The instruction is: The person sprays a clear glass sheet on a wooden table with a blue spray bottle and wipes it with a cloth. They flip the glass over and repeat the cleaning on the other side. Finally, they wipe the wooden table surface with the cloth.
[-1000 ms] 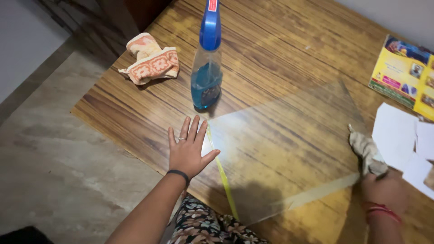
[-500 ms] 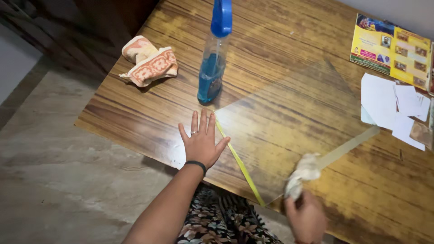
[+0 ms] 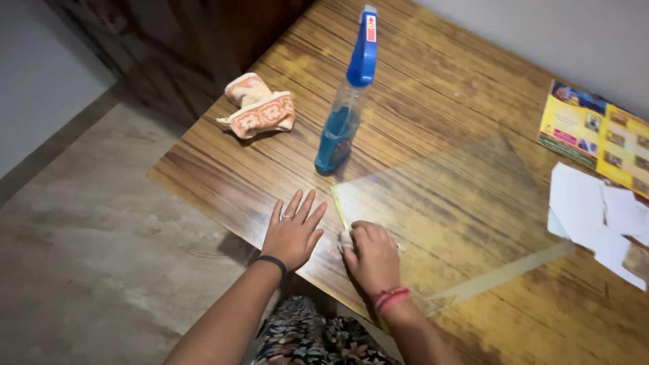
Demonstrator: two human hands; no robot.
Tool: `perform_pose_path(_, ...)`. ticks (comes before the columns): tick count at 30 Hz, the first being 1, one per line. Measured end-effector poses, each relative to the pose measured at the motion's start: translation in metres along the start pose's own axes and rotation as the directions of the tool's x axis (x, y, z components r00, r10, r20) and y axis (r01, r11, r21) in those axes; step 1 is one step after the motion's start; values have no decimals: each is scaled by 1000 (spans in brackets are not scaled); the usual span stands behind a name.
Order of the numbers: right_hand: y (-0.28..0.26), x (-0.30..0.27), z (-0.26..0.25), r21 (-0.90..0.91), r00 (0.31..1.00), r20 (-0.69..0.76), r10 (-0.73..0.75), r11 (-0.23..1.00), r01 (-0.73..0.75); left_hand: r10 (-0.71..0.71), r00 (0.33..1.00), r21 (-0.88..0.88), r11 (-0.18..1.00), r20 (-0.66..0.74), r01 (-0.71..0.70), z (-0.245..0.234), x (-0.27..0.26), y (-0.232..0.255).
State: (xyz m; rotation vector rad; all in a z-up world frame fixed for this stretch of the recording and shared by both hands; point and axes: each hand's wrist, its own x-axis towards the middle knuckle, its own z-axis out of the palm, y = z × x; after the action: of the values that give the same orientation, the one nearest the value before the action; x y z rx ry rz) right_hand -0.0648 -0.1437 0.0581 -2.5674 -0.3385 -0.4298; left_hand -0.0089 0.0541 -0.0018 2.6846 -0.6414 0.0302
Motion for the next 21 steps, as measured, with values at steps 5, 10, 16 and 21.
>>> perform_pose_path(5,17,-27,-1,-97,985,166,45,995,-29,14,1000,-22,1000,-18,-15,-7,-7,-4)
perform_pose_path(10,67,-106,-5,-28,904,373,210,976,-215,-107,989,-222,972,-107,81,-29,-4,-26)
perform_pose_path(16,27,-51,13,94,809,385,445,853,-514,-237,932,-251,953,-276,168,-78,42,-93)
perform_pose_path(21,-77,56,19,176,967,-108,233,961,-212,-233,875,-188,968,-424,166,-104,83,-149)
